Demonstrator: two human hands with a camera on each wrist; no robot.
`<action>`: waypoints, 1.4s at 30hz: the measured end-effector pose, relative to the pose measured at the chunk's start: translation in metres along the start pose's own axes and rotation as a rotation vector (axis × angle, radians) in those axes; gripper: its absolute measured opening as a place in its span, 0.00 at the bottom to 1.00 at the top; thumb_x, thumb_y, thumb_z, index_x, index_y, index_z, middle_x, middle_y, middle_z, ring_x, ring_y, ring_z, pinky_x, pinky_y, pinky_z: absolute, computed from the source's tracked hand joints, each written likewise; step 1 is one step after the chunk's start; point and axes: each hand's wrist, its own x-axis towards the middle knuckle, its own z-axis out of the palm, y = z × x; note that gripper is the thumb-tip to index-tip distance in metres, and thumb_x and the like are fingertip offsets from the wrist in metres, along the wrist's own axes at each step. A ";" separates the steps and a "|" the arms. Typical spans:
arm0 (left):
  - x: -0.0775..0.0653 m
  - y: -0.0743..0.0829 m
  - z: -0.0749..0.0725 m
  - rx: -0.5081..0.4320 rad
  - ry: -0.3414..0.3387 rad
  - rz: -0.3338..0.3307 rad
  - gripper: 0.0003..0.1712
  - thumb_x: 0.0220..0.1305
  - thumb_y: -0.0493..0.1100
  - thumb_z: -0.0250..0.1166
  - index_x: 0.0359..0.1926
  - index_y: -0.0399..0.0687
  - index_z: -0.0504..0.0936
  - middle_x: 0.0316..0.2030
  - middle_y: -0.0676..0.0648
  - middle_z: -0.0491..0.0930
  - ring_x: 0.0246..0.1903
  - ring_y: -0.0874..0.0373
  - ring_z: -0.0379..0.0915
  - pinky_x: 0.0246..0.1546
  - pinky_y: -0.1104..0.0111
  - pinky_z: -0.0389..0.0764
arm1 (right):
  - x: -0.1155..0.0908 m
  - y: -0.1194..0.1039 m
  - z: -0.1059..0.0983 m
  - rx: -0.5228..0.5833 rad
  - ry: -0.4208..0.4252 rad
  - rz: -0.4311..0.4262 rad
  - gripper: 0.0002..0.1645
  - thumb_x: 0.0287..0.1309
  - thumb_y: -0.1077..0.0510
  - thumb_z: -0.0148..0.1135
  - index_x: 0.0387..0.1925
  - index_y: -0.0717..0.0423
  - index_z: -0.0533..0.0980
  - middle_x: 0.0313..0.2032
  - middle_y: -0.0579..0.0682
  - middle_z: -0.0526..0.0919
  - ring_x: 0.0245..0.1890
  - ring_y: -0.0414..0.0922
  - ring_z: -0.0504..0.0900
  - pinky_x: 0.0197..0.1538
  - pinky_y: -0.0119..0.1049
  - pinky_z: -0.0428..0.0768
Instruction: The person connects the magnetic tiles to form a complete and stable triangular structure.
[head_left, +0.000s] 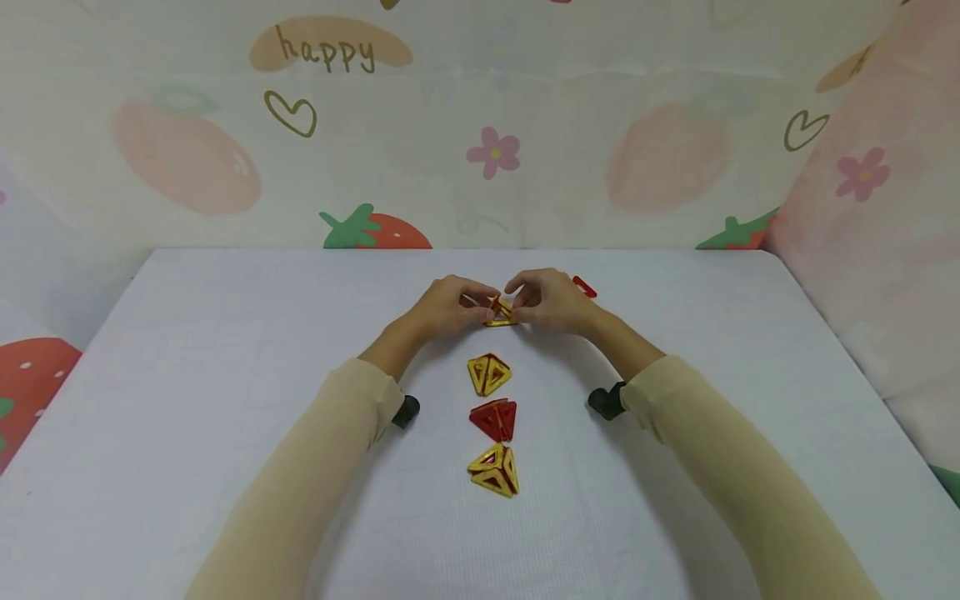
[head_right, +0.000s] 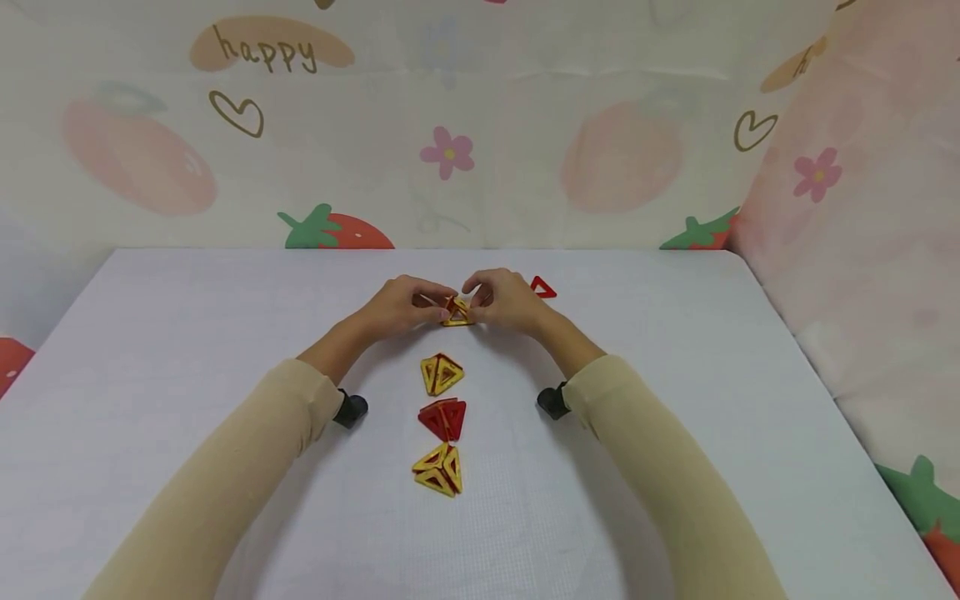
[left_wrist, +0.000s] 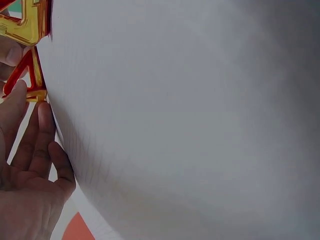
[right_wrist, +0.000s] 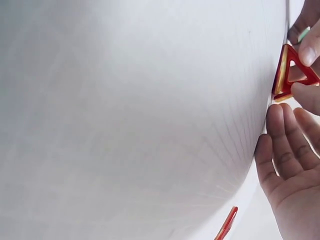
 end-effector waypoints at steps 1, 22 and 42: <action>0.000 0.000 0.000 -0.003 0.000 0.000 0.22 0.68 0.41 0.66 0.62 0.44 0.80 0.52 0.43 0.82 0.52 0.50 0.78 0.58 0.60 0.75 | 0.000 0.000 0.000 -0.003 0.000 -0.002 0.19 0.60 0.63 0.67 0.52 0.61 0.77 0.36 0.53 0.83 0.35 0.47 0.78 0.40 0.34 0.78; 0.000 -0.001 0.003 0.008 0.024 -0.002 0.21 0.68 0.42 0.65 0.60 0.43 0.81 0.50 0.45 0.84 0.47 0.54 0.79 0.51 0.64 0.78 | -0.001 0.002 0.004 -0.075 0.001 -0.032 0.15 0.64 0.63 0.63 0.51 0.62 0.78 0.40 0.55 0.85 0.39 0.48 0.79 0.43 0.37 0.77; 0.004 -0.004 0.002 0.046 0.022 0.094 0.20 0.70 0.35 0.60 0.61 0.41 0.80 0.61 0.42 0.77 0.56 0.48 0.74 0.57 0.56 0.75 | 0.000 -0.001 0.001 -0.038 0.050 0.005 0.15 0.65 0.63 0.61 0.52 0.62 0.78 0.46 0.58 0.84 0.46 0.51 0.82 0.48 0.41 0.80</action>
